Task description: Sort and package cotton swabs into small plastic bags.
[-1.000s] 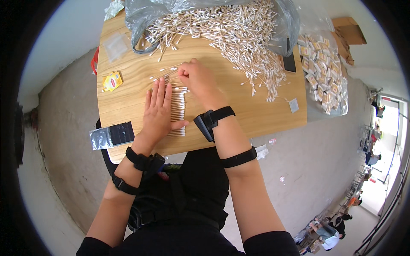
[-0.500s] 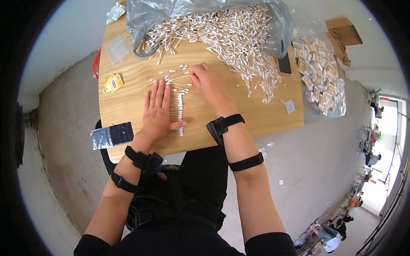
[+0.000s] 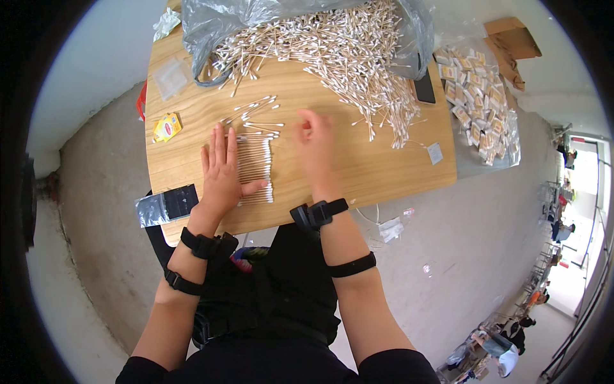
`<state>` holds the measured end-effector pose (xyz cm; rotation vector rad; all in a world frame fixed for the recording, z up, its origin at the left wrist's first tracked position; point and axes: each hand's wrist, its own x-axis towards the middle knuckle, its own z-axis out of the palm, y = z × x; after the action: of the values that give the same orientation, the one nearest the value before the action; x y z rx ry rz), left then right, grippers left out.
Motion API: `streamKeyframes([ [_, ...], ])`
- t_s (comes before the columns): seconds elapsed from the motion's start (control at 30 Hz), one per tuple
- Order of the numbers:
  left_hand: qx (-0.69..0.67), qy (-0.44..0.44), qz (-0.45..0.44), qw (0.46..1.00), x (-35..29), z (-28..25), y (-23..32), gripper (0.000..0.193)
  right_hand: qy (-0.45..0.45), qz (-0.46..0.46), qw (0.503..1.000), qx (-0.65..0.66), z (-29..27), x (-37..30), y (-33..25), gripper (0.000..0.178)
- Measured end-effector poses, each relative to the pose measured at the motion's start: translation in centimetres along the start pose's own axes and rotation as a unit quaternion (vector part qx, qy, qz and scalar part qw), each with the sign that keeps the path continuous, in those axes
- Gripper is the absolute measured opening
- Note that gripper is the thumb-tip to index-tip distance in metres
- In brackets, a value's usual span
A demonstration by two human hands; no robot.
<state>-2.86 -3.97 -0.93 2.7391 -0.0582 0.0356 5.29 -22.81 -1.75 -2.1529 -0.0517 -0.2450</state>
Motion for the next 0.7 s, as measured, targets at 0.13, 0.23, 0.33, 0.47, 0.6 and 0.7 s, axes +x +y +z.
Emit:
streamKeyframes([
  [0.13,-0.003,-0.018,0.034,0.999,0.4,0.5,1.2,0.122,-0.091,-0.034,0.995,0.012,1.9,1.0,-0.9,0.015],
  [0.23,0.007,-0.023,0.036,0.999,0.3,0.9,1.5,0.122,-0.130,-0.052,0.988,-0.064,2.4,1.5,-1.2,0.011],
  [0.33,0.007,-0.013,0.030,0.999,0.2,0.9,1.5,0.122,-0.134,-0.039,0.990,-0.031,2.4,1.7,-1.7,0.011],
  [0.47,0.004,-0.020,0.035,0.999,0.3,0.7,1.7,0.120,-0.131,-0.042,0.990,0.017,2.3,1.9,-1.2,0.008],
  [0.6,0.012,-0.014,0.041,0.999,0.2,0.8,1.1,0.119,-0.215,-0.075,0.971,-0.069,2.5,2.2,-2.4,0.013],
  [0.7,0.008,-0.008,0.053,0.999,0.2,0.8,1.2,0.119,-0.215,-0.081,0.973,0.011,3.3,2.6,-2.5,0.015],
])
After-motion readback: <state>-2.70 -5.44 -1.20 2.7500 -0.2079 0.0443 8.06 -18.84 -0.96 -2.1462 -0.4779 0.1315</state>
